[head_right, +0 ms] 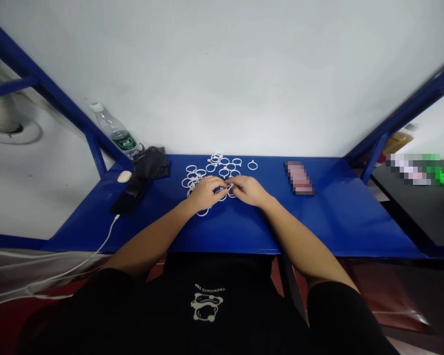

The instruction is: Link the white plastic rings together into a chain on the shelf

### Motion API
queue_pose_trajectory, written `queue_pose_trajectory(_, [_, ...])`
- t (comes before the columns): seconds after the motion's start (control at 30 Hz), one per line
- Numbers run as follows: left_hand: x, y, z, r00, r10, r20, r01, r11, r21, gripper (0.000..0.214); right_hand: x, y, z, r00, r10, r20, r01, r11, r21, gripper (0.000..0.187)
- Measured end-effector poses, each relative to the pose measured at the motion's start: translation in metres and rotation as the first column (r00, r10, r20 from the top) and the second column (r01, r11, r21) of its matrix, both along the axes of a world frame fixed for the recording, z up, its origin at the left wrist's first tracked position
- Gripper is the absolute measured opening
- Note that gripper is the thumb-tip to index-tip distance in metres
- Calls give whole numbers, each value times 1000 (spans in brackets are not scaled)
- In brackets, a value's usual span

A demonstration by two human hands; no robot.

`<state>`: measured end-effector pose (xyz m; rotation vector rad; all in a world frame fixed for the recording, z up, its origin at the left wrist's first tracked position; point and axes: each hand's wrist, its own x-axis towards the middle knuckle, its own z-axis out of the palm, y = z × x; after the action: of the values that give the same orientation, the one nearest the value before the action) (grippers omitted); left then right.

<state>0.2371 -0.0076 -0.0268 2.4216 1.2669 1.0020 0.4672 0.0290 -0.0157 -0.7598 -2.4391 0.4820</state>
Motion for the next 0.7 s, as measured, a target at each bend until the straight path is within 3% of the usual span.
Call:
queue_pose_trajectory(0.53, [2, -1, -14, 974, 53, -219, -56, 998, -7, 25, 7, 20, -18, 995, -92, 31, 91, 995, 43, 36])
queue_pose_trajectory(0.7, [5, -3, -13, 976, 20, -215, -30, 999, -42, 26, 16, 39, -26, 976, -219, -20, 220, 968, 122, 39])
